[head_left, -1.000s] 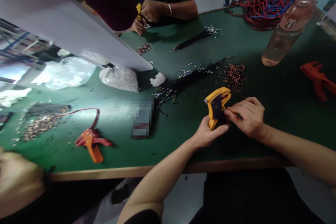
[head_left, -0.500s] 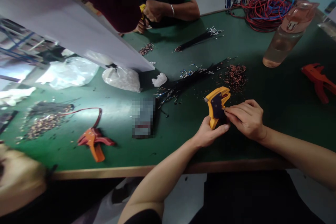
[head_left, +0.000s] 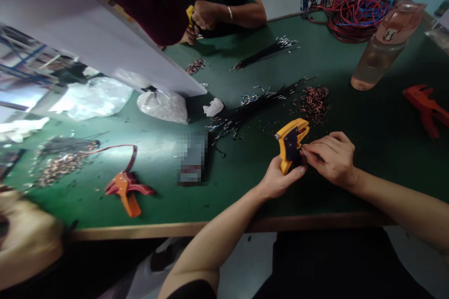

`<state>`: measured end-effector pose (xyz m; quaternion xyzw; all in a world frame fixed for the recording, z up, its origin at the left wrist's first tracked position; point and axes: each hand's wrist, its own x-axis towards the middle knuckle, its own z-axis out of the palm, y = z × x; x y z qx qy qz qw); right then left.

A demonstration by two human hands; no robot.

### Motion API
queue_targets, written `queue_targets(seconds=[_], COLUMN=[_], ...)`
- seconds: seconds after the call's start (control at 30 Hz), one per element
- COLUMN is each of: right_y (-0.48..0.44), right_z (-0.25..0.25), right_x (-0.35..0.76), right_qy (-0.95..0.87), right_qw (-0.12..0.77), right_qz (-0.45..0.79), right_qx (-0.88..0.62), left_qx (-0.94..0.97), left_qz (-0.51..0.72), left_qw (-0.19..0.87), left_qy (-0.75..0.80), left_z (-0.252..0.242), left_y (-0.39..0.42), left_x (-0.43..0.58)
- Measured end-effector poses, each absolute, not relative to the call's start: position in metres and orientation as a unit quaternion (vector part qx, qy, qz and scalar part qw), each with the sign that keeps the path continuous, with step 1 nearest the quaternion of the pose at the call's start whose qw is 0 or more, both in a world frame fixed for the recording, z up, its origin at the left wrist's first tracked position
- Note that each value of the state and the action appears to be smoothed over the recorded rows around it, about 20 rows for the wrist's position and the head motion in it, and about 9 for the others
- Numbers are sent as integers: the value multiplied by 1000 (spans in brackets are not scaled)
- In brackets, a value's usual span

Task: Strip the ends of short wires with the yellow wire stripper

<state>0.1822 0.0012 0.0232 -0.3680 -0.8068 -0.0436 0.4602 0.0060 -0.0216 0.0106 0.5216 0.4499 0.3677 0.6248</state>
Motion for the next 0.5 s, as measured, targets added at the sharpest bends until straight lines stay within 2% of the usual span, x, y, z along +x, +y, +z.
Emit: queue_targets(seconds=[0.5], right_y=[-2], right_z=[20], right_x=[178], right_qy=[-803], right_qw=[469], right_qz=[-44], right_qx=[-366], left_qx=[536], left_qz=[379], left_qw=[555], left_qy=[511], left_z=[13], left_y=[-20], left_x=[13])
